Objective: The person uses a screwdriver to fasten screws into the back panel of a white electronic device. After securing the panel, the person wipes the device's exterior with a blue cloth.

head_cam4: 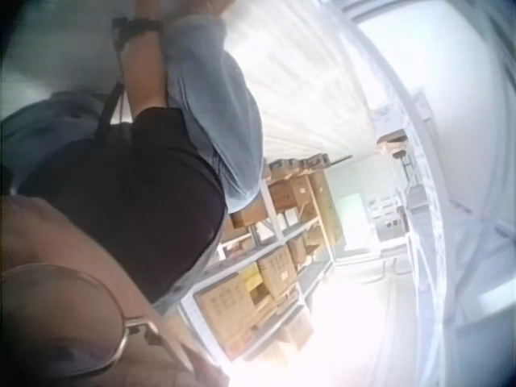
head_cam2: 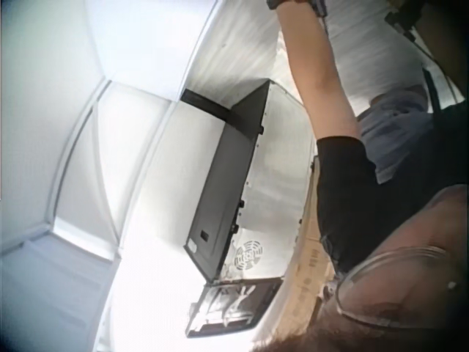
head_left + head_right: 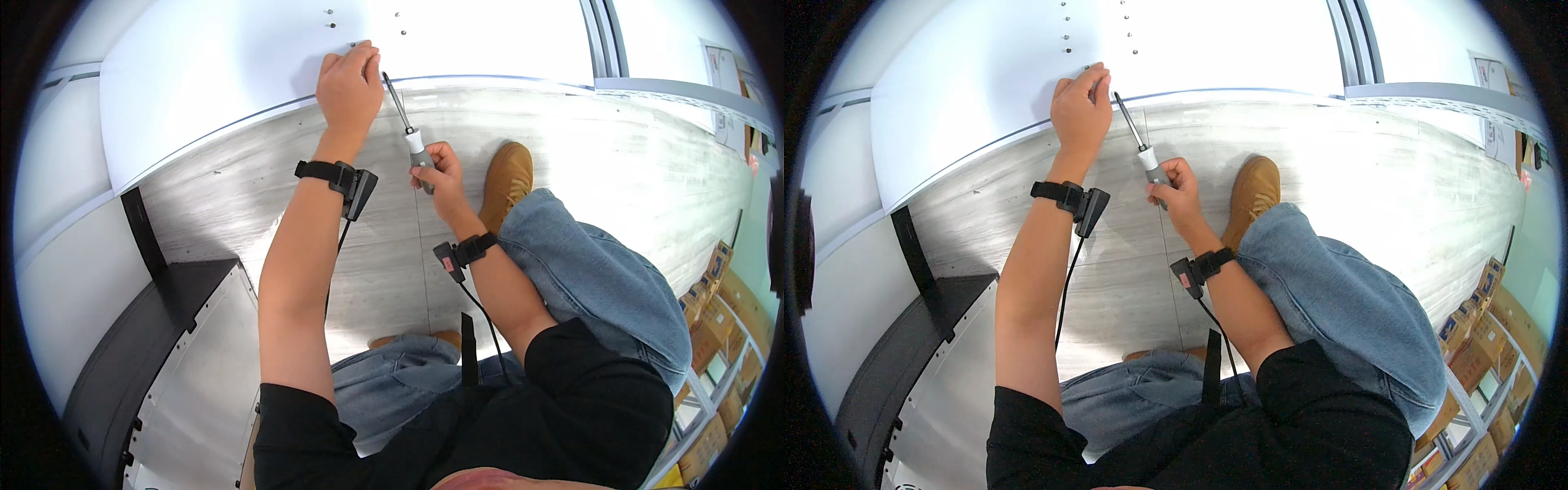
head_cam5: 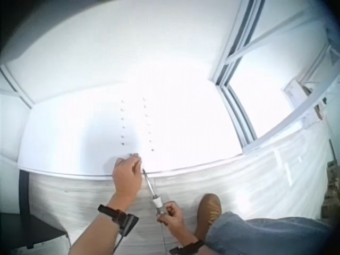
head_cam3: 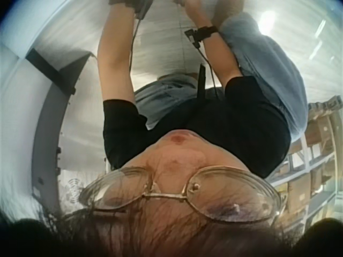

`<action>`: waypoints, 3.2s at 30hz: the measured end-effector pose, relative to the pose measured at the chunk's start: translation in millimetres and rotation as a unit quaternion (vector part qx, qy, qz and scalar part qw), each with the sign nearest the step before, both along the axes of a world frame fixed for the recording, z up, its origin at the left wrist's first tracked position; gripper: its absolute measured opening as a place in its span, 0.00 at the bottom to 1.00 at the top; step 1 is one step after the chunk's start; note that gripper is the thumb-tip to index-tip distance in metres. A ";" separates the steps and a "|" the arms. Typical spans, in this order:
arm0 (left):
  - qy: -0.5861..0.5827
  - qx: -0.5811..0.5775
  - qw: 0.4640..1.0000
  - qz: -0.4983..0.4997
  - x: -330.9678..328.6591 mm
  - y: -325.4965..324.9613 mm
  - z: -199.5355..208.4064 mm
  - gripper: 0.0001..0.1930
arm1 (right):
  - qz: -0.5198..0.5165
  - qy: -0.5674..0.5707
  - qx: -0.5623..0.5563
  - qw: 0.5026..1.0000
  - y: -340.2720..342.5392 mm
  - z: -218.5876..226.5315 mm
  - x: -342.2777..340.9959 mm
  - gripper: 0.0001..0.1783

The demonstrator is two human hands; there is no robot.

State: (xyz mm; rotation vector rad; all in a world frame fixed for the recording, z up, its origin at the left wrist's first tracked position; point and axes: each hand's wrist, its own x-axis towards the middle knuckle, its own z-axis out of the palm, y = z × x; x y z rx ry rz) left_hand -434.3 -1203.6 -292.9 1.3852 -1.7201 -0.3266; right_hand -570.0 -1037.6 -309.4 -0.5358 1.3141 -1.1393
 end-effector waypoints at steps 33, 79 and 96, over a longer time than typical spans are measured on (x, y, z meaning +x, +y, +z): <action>-0.043 -0.053 0.997 0.025 21.7 -7.1 -13.4 0.07 | -0.001 0.003 0.005 1.000 6.3 13.5 8.1 0.14; 0.669 0.302 0.582 0.350 231.3 314.1 -126.7 0.05 | 0.469 0.115 0.273 0.832 101.5 -20.6 180.6 0.19; 0.673 0.291 0.572 0.368 234.7 312.7 -121.0 0.08 | 0.445 0.086 0.294 0.841 92.3 -16.0 189.1 0.19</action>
